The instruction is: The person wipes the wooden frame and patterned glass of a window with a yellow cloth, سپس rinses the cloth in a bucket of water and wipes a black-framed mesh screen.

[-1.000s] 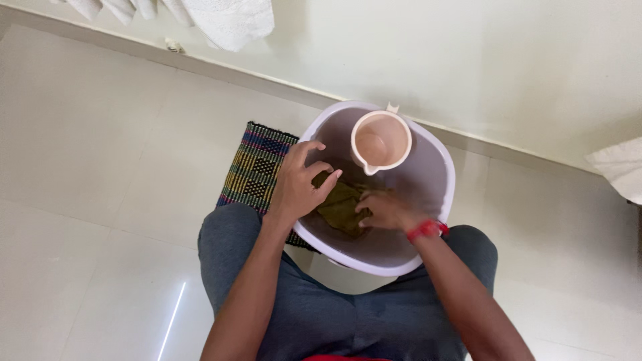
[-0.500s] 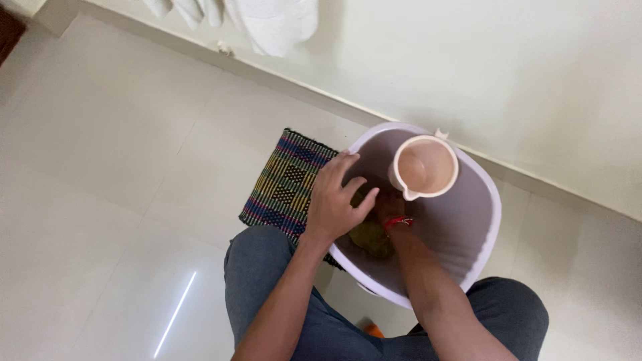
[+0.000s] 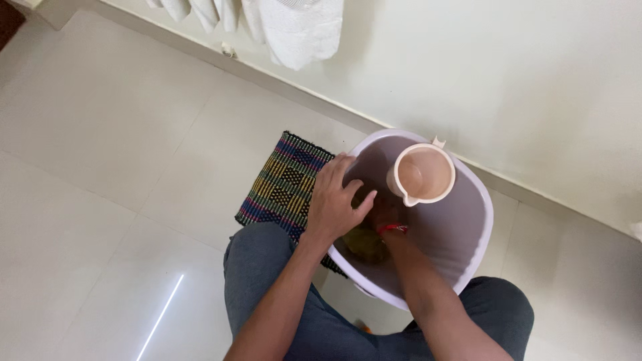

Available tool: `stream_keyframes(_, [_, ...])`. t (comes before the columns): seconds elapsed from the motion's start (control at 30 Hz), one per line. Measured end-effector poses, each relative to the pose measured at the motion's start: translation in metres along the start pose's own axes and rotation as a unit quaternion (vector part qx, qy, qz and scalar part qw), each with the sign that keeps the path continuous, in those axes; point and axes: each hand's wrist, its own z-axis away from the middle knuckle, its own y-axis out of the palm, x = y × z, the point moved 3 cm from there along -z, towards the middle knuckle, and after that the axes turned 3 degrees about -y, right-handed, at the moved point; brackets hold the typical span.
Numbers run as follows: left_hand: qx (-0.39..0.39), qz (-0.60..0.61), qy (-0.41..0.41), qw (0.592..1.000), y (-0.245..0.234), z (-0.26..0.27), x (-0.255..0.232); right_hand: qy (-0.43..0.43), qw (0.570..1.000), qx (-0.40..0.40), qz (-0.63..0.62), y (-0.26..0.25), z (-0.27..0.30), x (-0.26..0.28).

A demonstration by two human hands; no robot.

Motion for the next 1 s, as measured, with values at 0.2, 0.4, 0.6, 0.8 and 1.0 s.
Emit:
stream_keyframes(0.2, [-0.006,-0.002,-0.022,1.0,0.004,0.003,0.008,-0.114,0.992,0.019,0.044,-0.048,0.04,0.032])
stream_keyframes(0.4, [0.002,-0.002,-0.044,0.999,0.005,-0.002,0.008,-0.174,0.979,-0.109,0.006,-0.18,0.169,0.065])
stream_keyframes(0.6, [-0.005,0.009,-0.061,0.998,0.002,0.003,0.006,-0.193,0.914,-0.355,-0.035,-0.275,0.247,0.058])
stream_keyframes(0.8, [-0.003,0.005,-0.051,0.999,-0.004,0.004,0.006,-0.205,0.888,-0.41,-0.026,-0.324,0.28,0.068])
stream_keyframes(1.0, [0.062,-0.053,-0.002,0.997,0.003,0.006,0.007,-0.18,0.894,-0.409,0.036,-0.303,0.273,0.062])
